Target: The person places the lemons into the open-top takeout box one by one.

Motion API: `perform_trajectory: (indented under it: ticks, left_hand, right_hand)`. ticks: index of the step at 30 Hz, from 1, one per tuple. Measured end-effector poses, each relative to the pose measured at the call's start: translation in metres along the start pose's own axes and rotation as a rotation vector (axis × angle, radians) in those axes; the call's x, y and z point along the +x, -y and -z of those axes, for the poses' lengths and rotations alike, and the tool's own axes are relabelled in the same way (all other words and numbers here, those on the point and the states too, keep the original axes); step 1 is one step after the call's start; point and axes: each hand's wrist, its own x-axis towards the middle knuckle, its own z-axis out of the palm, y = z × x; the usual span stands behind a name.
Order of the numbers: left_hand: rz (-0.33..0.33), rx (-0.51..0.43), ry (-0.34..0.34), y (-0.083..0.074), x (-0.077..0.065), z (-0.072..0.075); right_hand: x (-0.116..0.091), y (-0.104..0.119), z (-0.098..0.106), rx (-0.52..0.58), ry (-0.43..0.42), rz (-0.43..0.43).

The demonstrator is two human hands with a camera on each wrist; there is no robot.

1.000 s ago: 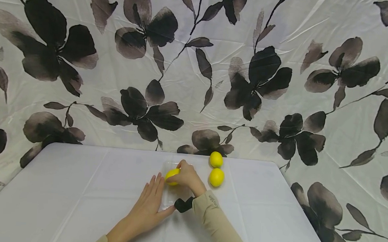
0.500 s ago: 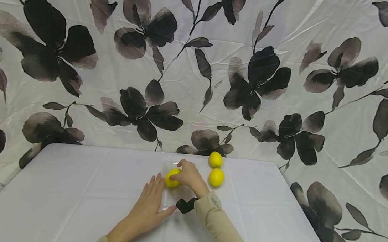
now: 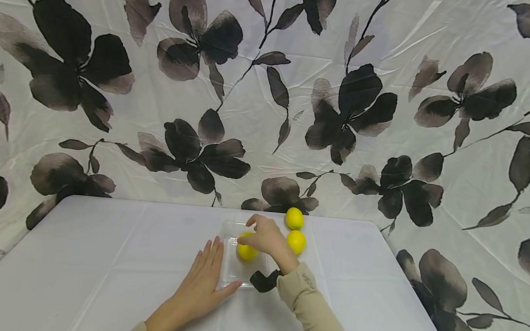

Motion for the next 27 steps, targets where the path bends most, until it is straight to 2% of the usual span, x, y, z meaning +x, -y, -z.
perform_trajectory:
  ticks: [7, 13, 19, 27]
  left_hand:
    - [0.017, -0.007, 0.027, 0.0, 0.002, 0.001]
    - [0.017, -0.002, 0.016, 0.001, 0.001, -0.001]
    - [0.012, 0.003, 0.012, 0.002, 0.0, -0.002]
    - [0.017, 0.009, 0.025, 0.004, 0.0, -0.004]
  right_hand:
    - [-0.008, -0.018, 0.024, 0.108, -0.068, 0.0]
    - [-0.011, -0.042, 0.034, 0.174, -0.145, 0.018]
    - [-0.011, -0.077, 0.035, 0.273, -0.292, 0.028]
    - [-0.013, -0.118, 0.02, 0.5, -0.502, -0.001]
